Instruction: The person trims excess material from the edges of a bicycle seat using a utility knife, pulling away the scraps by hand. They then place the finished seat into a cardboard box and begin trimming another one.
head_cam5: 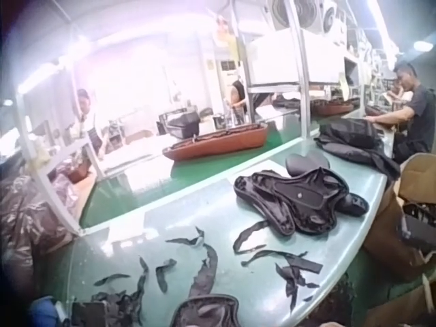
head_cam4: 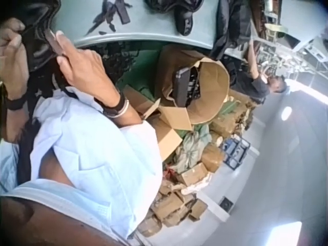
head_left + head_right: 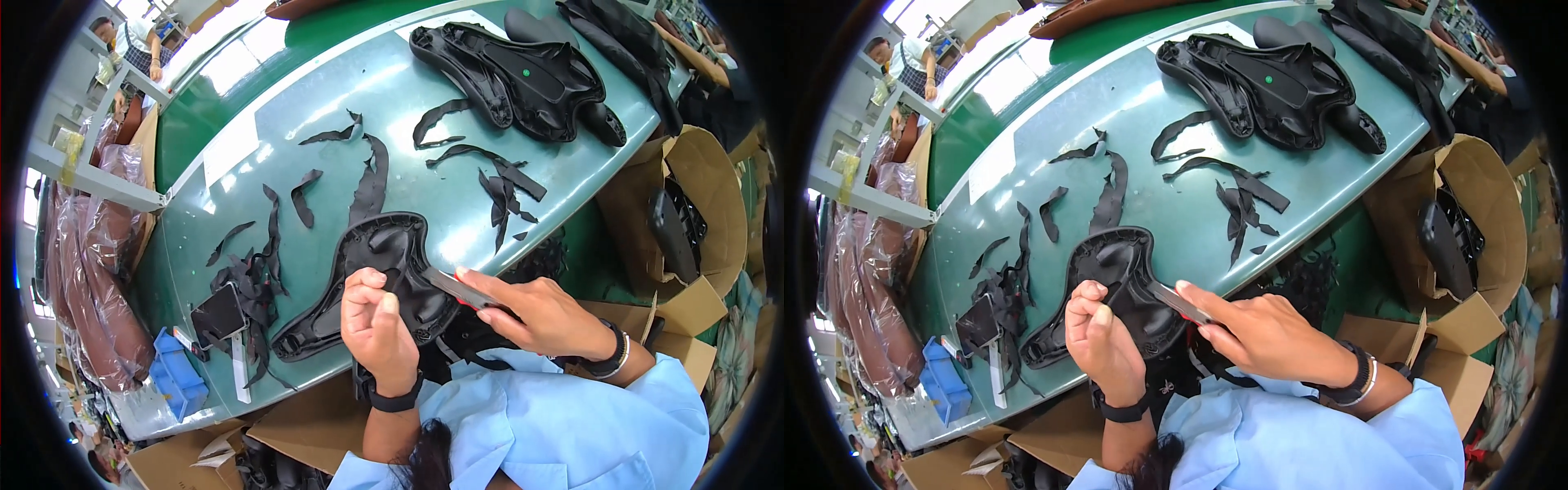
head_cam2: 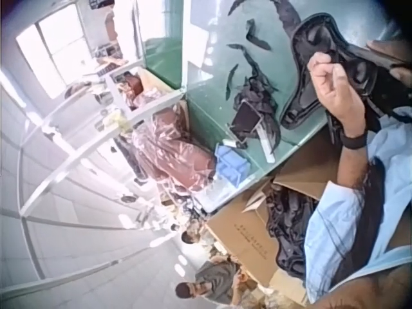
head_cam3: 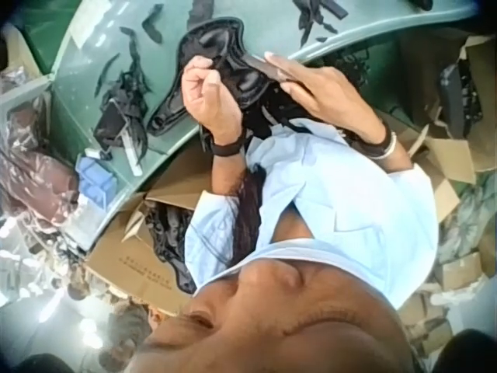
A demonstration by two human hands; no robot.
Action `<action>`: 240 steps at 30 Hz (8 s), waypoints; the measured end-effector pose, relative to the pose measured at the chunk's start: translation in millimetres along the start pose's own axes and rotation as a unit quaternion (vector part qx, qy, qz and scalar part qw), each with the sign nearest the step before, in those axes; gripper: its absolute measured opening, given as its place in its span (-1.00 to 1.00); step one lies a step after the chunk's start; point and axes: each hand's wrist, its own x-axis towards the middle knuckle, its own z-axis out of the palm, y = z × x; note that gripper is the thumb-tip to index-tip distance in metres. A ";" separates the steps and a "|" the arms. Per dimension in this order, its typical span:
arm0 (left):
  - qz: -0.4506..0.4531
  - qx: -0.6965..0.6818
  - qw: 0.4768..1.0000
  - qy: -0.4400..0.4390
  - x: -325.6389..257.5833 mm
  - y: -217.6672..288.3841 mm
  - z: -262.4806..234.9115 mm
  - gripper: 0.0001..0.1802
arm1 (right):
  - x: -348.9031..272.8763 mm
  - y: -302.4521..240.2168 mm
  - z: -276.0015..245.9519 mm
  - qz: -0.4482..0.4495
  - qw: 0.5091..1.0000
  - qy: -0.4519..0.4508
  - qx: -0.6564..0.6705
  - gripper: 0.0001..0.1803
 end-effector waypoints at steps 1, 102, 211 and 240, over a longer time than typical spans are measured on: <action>-0.001 -0.049 0.999 0.012 2.7 -0.8 -2.6 -0.91 | -1.6 2.3 -3.0 -0.004 1.000 0.001 -0.001 -0.36; 0.085 0.703 0.705 0.049 17.0 70.8 -187.8 -0.67 | 254.1 -69.6 119.6 -0.238 0.970 -0.053 -0.023 -0.49; 0.094 0.526 0.732 -0.421 31.8 69.2 -62.8 -0.79 | -7.6 -8.7 -6.4 -0.109 0.986 -0.029 -0.119 -0.36; 0.105 0.551 0.754 -0.340 11.4 53.7 -53.3 -0.86 | -16.4 -46.4 -48.6 -0.112 0.869 -0.142 -0.460 -0.24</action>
